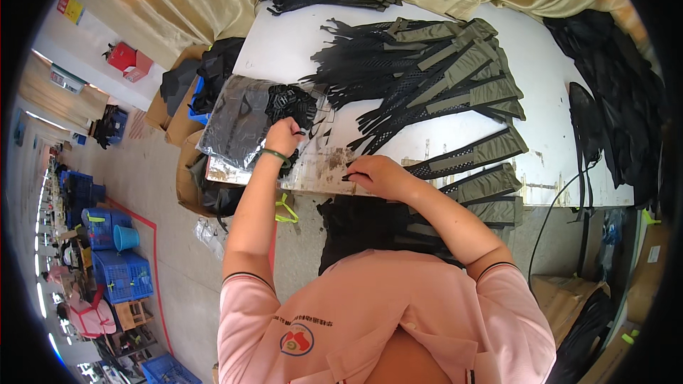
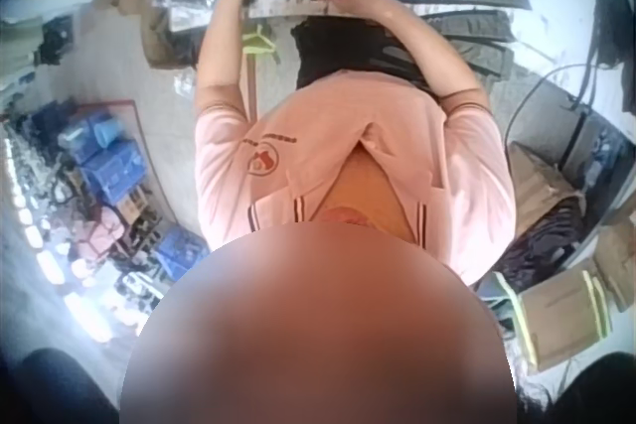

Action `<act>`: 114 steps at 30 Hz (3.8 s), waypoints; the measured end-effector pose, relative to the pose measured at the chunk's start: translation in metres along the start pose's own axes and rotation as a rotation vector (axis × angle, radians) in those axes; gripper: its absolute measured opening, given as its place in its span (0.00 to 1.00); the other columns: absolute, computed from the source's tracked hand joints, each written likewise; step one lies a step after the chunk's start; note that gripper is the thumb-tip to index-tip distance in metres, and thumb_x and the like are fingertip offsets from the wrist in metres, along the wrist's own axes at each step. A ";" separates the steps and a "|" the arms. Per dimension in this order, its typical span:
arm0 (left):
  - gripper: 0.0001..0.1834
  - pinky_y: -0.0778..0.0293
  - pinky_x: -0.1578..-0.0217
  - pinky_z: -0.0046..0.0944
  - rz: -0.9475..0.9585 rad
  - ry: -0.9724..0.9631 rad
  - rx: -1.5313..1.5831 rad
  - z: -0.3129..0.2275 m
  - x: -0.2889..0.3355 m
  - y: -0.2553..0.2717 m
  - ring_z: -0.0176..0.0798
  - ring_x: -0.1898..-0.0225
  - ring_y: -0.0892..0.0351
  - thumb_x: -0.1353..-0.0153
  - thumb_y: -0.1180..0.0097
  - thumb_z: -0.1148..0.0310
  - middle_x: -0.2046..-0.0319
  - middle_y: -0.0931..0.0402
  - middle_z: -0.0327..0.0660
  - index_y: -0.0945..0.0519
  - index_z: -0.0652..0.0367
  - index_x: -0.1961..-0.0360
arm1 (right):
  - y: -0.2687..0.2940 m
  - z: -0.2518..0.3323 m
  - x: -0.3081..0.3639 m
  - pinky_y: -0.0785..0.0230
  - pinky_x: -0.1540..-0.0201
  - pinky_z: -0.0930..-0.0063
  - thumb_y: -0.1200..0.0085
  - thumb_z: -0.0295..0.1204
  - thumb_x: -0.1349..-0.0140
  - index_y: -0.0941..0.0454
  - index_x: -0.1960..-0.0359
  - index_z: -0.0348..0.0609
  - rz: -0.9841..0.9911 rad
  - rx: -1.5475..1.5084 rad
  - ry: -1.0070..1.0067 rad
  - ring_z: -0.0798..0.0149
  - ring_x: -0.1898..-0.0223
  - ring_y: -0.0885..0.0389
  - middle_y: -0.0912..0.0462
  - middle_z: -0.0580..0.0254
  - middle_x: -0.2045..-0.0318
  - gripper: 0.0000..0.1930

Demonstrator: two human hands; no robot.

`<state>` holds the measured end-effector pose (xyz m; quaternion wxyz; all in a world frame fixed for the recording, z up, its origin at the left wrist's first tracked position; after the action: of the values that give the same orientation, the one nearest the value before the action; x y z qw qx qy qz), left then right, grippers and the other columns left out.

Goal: Sorting and bundling black mesh straps at a manufacturing workstation.

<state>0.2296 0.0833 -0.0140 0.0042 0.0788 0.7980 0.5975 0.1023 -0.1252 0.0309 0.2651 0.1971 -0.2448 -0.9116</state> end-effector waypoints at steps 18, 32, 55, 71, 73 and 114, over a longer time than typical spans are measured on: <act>0.12 0.37 0.73 0.31 0.671 0.179 2.282 -0.159 0.116 -0.058 0.31 0.73 0.28 0.35 0.54 0.60 0.71 0.24 0.36 0.24 0.57 0.63 | 0.016 -0.015 0.011 0.29 0.57 0.80 0.50 0.23 0.38 0.24 0.59 0.34 0.030 -0.993 -0.288 0.72 0.63 0.21 0.19 0.63 0.65 0.08; 0.05 0.36 0.73 0.31 0.468 0.281 2.183 -0.148 0.116 -0.066 0.29 0.75 0.29 0.37 0.50 0.64 0.71 0.25 0.33 0.27 0.52 0.65 | 0.049 0.003 0.022 0.31 0.64 0.72 0.45 0.22 0.46 0.23 0.66 0.40 -0.360 -0.540 -0.220 0.62 0.68 0.22 0.20 0.58 0.71 0.06; 0.03 0.27 0.70 0.27 -0.132 -0.095 1.404 -0.151 0.111 -0.013 0.26 0.72 0.26 0.40 0.45 0.76 0.71 0.25 0.36 0.26 0.62 0.66 | 0.028 -0.027 0.036 0.35 0.70 0.85 0.42 0.14 0.52 0.31 0.72 0.44 -0.294 -0.864 -0.526 0.77 0.74 0.28 0.26 0.71 0.76 0.12; 0.16 0.31 0.55 0.29 -0.066 -0.451 1.410 -0.178 0.129 -0.004 0.31 0.58 0.28 0.47 0.43 0.84 0.58 0.30 0.38 0.29 0.60 0.58 | 0.032 -0.023 0.050 0.34 0.67 0.81 0.46 0.20 0.43 0.30 0.63 0.41 -0.584 -1.040 -0.435 0.75 0.71 0.27 0.28 0.72 0.76 0.08; 0.16 0.31 0.56 0.30 -0.027 -0.447 1.404 -0.176 0.128 -0.004 0.31 0.58 0.29 0.47 0.44 0.85 0.59 0.31 0.38 0.29 0.60 0.59 | 0.036 -0.014 0.048 0.33 0.67 0.81 0.47 0.22 0.41 0.29 0.61 0.40 -0.432 -1.157 -0.499 0.75 0.71 0.27 0.27 0.72 0.75 0.07; 0.08 0.29 0.65 0.46 -0.011 -0.385 0.378 -0.127 0.059 -0.020 0.55 0.66 0.24 0.44 0.45 0.67 0.70 0.23 0.49 0.20 0.60 0.69 | 0.091 -0.013 0.029 0.36 0.49 0.61 0.39 0.30 0.53 0.23 0.57 0.41 -0.309 0.439 -0.076 0.49 0.56 0.26 0.22 0.50 0.62 0.19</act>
<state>0.1564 -0.0350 0.0083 0.1446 0.1859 0.8802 0.4120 0.1211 -0.2140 0.0641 0.0644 0.2506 -0.4133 -0.8731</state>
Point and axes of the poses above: each hand's wrist, its own x-axis away from the middle knuckle, its own y-axis out of the back of the hand, z = x × y, the point moved 9 cm from there along -x, towards the middle knuckle
